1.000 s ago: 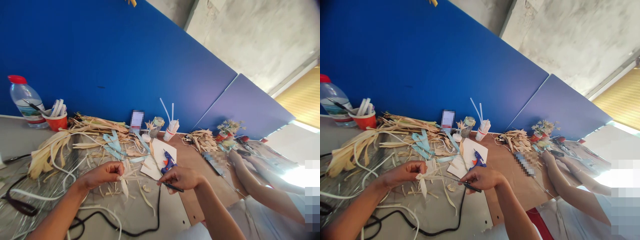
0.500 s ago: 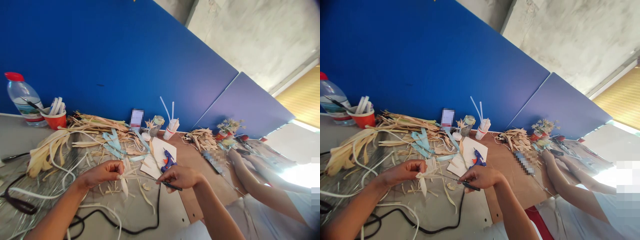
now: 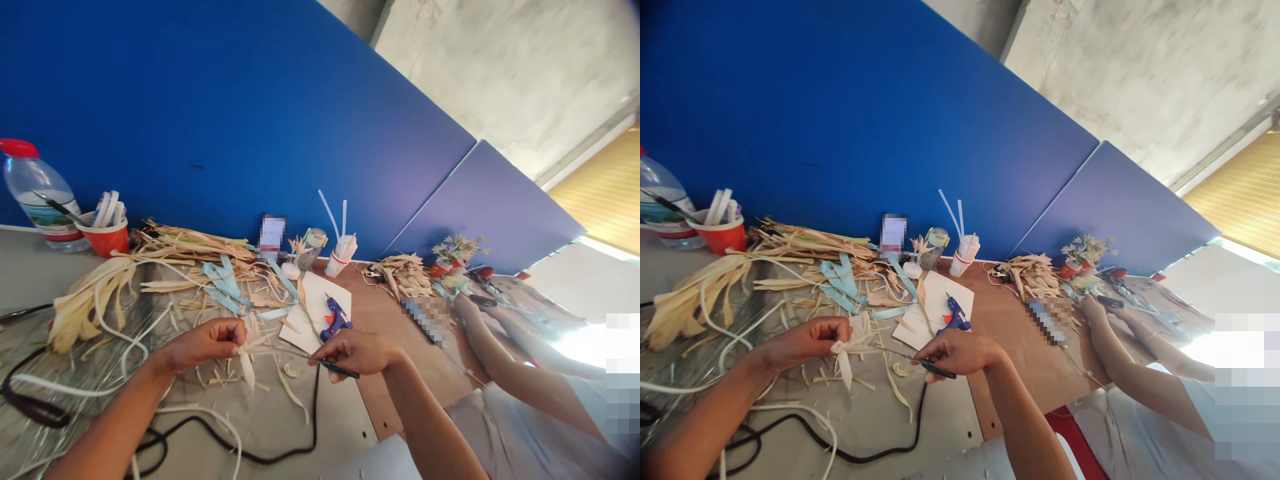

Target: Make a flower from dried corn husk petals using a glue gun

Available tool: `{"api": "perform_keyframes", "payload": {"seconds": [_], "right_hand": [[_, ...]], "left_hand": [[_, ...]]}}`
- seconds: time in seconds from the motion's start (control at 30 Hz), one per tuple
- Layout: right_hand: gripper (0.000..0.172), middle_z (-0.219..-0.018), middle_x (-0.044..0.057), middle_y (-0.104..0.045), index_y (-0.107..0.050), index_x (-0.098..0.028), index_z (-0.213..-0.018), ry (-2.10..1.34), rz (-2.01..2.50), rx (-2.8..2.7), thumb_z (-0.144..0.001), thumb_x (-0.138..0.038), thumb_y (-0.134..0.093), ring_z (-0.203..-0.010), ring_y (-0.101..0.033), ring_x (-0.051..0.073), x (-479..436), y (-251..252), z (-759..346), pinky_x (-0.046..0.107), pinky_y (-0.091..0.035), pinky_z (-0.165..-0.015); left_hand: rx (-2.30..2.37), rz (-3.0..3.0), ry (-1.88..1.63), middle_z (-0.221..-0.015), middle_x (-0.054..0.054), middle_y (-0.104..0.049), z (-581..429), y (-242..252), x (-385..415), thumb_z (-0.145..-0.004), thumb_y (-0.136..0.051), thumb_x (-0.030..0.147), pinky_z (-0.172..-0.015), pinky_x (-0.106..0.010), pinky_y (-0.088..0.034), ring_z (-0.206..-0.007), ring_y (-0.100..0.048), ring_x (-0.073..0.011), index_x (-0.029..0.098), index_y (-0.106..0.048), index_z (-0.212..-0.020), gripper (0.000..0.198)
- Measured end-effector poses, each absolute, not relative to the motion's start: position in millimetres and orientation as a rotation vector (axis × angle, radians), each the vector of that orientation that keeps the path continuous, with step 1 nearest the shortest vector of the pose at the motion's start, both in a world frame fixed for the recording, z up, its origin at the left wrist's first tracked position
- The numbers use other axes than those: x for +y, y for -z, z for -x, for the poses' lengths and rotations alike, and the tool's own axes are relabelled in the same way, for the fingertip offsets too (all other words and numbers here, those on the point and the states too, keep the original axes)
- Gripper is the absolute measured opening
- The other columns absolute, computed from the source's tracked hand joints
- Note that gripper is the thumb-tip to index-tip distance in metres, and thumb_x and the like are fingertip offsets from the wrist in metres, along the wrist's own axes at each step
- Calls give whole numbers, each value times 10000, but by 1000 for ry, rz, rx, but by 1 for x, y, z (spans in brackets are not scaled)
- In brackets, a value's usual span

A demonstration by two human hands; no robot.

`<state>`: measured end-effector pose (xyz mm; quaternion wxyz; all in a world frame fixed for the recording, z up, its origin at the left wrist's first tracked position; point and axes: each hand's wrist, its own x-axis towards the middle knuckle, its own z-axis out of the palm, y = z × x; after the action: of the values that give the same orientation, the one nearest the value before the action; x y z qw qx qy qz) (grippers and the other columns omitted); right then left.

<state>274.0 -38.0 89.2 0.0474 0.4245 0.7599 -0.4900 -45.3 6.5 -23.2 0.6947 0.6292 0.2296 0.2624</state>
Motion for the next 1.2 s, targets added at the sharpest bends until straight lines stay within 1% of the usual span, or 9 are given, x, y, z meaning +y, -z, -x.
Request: {"api": "perform_keyframes", "payload": {"seconds": [0.17,0.27,0.57,0.8,0.93,1.03,1.2], "right_hand": [[425,-715,0,-621,-644,-142,-1149,1501,-1306,2309,-739,-251,-625,-609,-510,81,-39,-90,-273,151,-395,-551],[420,-723,3,-633,-645,-143,-1148,1491,-1301,2319,-744,-253,-625,-614,-521,82,-40,-91,-272,152,-398,-557],[416,-680,-7,-596,-640,-121,-1147,1535,-1311,2305,-752,-250,-621,-568,-486,69,-40,-89,-274,153,-367,-516],[385,-660,-2,-608,-652,-130,-1128,1577,-1331,2277,-758,-222,-598,-548,-492,68,-41,-90,-272,160,-381,-522],[365,-641,0,-600,-658,-124,-1106,1644,-1433,2249,-756,-202,-588,-543,-496,74,-42,-86,-275,163,-375,-505],[378,-621,-11,-564,-628,-120,-1144,1696,-1503,2246,-781,-205,-565,-534,-472,70,-42,-84,-282,163,-369,-503],[411,-671,-8,-557,-615,-130,-1169,1544,-1356,2323,-773,-238,-619,-585,-475,74,-46,-89,-292,162,-367,-526]], "left_hand": [[518,-1412,-588,-703,18,-481,45,19,5,-738,-658,358,-581,-215,-297,-631,-389,-109,168,-535,-748,227],[531,-1420,-577,-695,20,-479,44,16,5,-729,-660,376,-573,-217,-294,-624,-384,-111,171,-535,-751,241],[537,-1420,-590,-686,24,-487,43,10,2,-712,-677,372,-589,-220,-299,-627,-385,-113,169,-545,-725,242],[538,-1418,-588,-672,28,-478,42,8,1,-716,-679,364,-577,-219,-284,-615,-376,-105,164,-543,-715,242],[547,-1421,-587,-671,24,-479,42,5,0,-710,-682,374,-575,-220,-286,-620,-376,-107,161,-545,-717,253],[551,-1421,-588,-674,24,-477,42,6,1,-708,-680,381,-579,-220,-289,-626,-375,-108,160,-542,-718,261],[546,-1428,-568,-674,32,-464,43,7,2,-715,-669,392,-580,-215,-281,-624,-366,-105,160,-526,-712,272]]}}
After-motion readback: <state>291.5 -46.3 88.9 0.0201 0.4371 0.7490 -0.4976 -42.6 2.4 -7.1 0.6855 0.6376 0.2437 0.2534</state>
